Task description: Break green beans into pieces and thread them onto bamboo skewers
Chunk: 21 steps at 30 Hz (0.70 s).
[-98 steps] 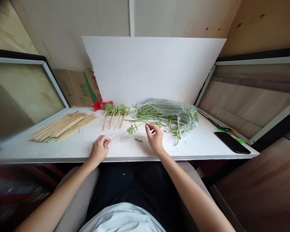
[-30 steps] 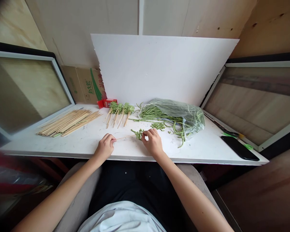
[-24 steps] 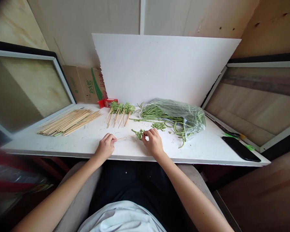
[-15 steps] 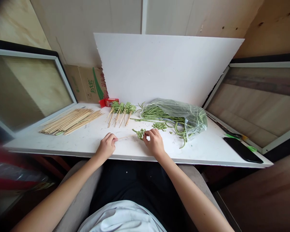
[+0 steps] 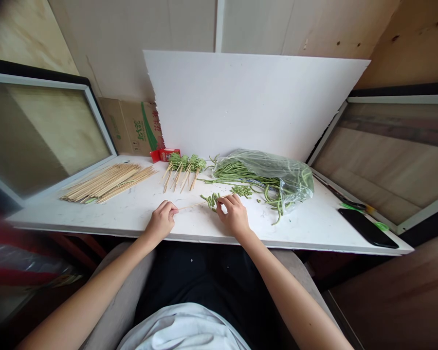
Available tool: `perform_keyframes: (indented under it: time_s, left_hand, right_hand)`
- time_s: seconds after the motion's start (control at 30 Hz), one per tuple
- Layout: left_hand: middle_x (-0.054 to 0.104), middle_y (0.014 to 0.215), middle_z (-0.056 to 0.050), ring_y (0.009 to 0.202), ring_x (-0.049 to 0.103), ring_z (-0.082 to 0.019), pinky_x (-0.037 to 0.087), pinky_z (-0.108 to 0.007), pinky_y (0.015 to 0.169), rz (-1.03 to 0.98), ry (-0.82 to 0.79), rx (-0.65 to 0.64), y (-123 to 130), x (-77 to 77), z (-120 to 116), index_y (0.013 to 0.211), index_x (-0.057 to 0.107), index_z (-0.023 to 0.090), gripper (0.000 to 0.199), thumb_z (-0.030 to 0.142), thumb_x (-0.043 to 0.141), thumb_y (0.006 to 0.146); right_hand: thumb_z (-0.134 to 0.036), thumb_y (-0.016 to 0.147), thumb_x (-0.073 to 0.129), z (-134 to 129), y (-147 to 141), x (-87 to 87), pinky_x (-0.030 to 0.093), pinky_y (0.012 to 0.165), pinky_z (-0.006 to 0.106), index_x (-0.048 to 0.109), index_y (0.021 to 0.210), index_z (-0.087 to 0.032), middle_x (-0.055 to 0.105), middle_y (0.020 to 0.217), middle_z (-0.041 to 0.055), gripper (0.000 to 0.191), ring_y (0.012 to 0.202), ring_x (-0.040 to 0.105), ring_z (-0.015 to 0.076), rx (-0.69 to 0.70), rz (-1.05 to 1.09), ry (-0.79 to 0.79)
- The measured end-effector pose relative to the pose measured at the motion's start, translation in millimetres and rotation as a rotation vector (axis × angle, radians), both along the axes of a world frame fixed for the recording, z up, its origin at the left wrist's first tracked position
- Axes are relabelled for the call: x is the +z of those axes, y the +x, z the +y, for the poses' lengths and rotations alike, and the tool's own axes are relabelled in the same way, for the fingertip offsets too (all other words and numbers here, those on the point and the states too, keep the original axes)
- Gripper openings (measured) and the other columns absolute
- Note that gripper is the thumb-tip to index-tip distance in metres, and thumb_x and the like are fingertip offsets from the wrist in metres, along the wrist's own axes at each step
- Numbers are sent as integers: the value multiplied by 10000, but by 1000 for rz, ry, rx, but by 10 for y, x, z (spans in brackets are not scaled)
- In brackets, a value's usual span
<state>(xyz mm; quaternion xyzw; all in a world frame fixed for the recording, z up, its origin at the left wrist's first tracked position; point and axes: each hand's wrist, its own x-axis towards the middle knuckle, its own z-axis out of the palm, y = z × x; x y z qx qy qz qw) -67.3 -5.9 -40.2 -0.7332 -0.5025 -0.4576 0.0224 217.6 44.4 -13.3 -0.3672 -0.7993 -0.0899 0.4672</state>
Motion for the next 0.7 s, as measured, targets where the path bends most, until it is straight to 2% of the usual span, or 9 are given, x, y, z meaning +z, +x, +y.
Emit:
perform_keyframes:
  time_s: [0.37, 0.7]
  left_hand:
    - [585, 881, -28, 830, 647, -181, 564, -294, 732, -24, 11, -36, 10, 51, -30, 850, 513, 226, 330, -96, 445, 821]
    - [587, 880, -31, 828, 654, -191, 566, -314, 726, -37, 4, -6, 7, 13, -13, 852, 517, 230, 323, -86, 452, 832]
  right_hand:
    - [-234, 980, 614, -38, 20, 57, 531, 761, 387, 756, 1035, -233, 731, 895, 82, 152, 888, 624, 264, -21, -22, -4]
    - [-320, 1034, 558, -76, 4, 121, 500, 775, 400, 763, 981, -227, 696, 890, 90, 231, 884, 593, 266, -20, 10, -73]
